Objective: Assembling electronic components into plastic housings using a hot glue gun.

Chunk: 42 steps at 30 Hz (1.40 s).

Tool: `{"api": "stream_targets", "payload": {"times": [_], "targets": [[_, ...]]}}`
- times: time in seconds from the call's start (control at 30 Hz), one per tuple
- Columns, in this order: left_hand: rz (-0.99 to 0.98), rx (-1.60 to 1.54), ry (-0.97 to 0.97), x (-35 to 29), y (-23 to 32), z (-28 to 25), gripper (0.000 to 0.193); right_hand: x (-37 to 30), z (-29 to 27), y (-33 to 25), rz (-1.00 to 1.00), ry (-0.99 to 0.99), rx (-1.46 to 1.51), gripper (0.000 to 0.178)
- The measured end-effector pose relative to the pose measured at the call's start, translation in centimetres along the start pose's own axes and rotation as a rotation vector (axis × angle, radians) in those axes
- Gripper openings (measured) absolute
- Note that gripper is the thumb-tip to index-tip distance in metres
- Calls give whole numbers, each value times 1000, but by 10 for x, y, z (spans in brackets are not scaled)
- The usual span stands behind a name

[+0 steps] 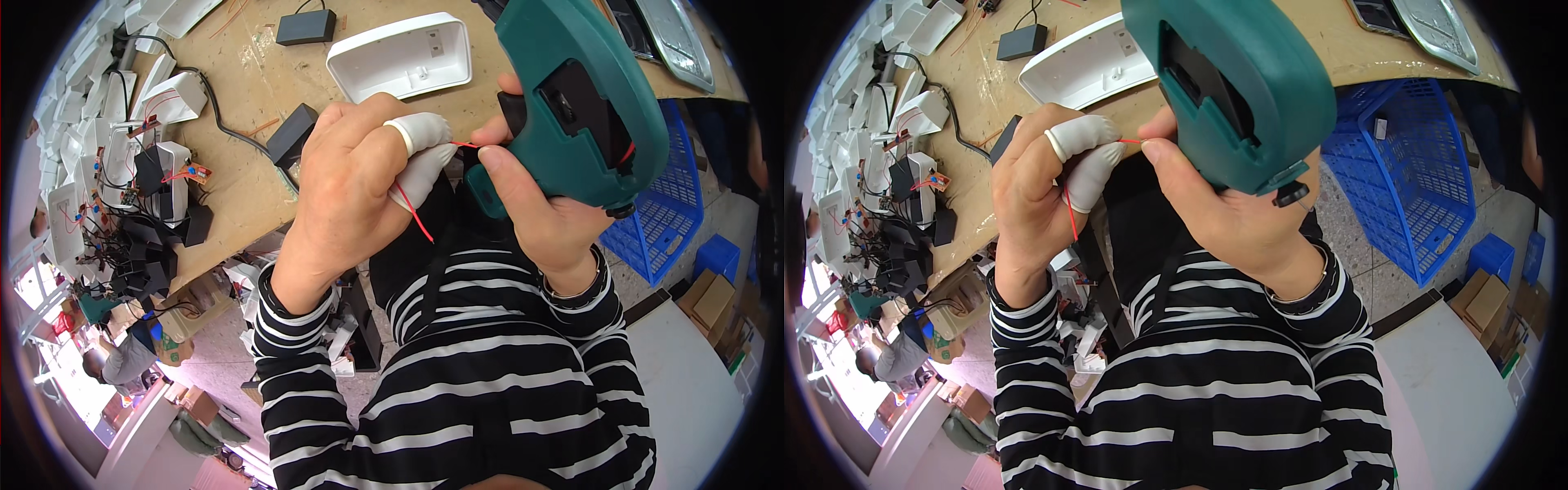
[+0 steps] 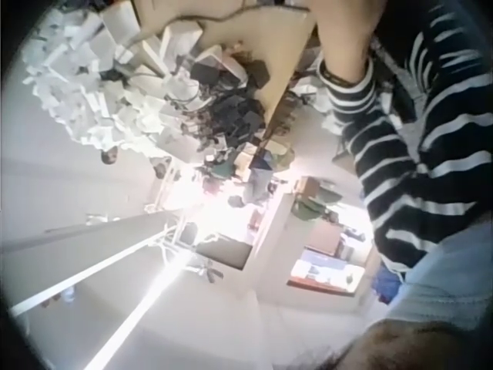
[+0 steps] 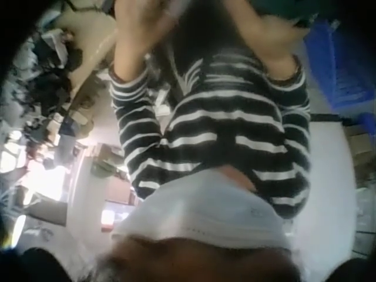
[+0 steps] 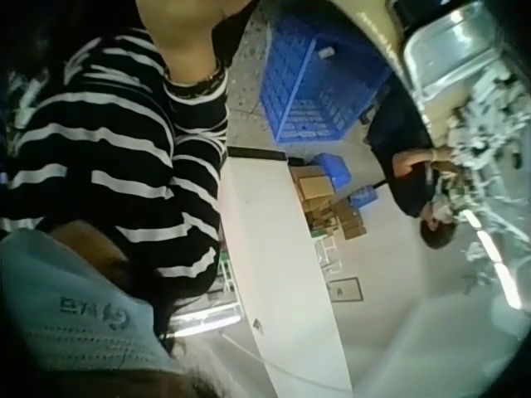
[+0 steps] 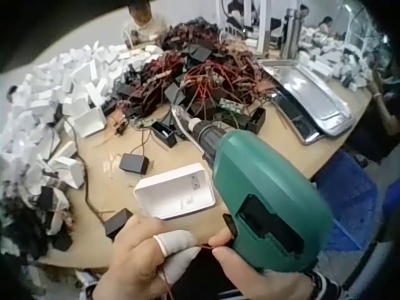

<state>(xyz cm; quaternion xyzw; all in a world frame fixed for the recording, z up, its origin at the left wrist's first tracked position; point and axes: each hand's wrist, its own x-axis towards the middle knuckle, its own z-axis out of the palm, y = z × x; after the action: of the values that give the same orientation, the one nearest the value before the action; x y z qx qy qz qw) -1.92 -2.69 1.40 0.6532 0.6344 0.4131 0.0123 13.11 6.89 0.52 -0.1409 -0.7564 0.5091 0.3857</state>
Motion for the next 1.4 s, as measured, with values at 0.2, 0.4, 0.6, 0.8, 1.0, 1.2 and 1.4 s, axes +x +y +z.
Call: {"api": "stream_targets", "payload": {"times": [0.2, 0.4, 0.6, 0.8, 1.0, 1.2, 1.4], "targets": [[35, 9, 13, 0, 0, 1, 21, -2, 8, 0, 39, 85, 11, 38], [100, 25, 99, -6, 0, 10, 22, -1, 2, -1, 48, 37, -233, 31], [-13, 255, 217, -2, -6, 8, 20, -2, -17, -7, -121, 183, -184, 41], [28, 465, 156, 17, -13, 5, 19, -47, -47, -24, 171, 182, 45, 51], [87, 685, 46, 33, 3, 10, 15, -82, -73, -30, 214, -73, 112, 51], [249, 221, 370, 45, -34, 42, 15, -86, -67, -38, 412, -266, 27, 49], [-113, 575, -42, 50, 11, 11, 13, -86, -61, -38, 485, -235, 100, 49]]}}
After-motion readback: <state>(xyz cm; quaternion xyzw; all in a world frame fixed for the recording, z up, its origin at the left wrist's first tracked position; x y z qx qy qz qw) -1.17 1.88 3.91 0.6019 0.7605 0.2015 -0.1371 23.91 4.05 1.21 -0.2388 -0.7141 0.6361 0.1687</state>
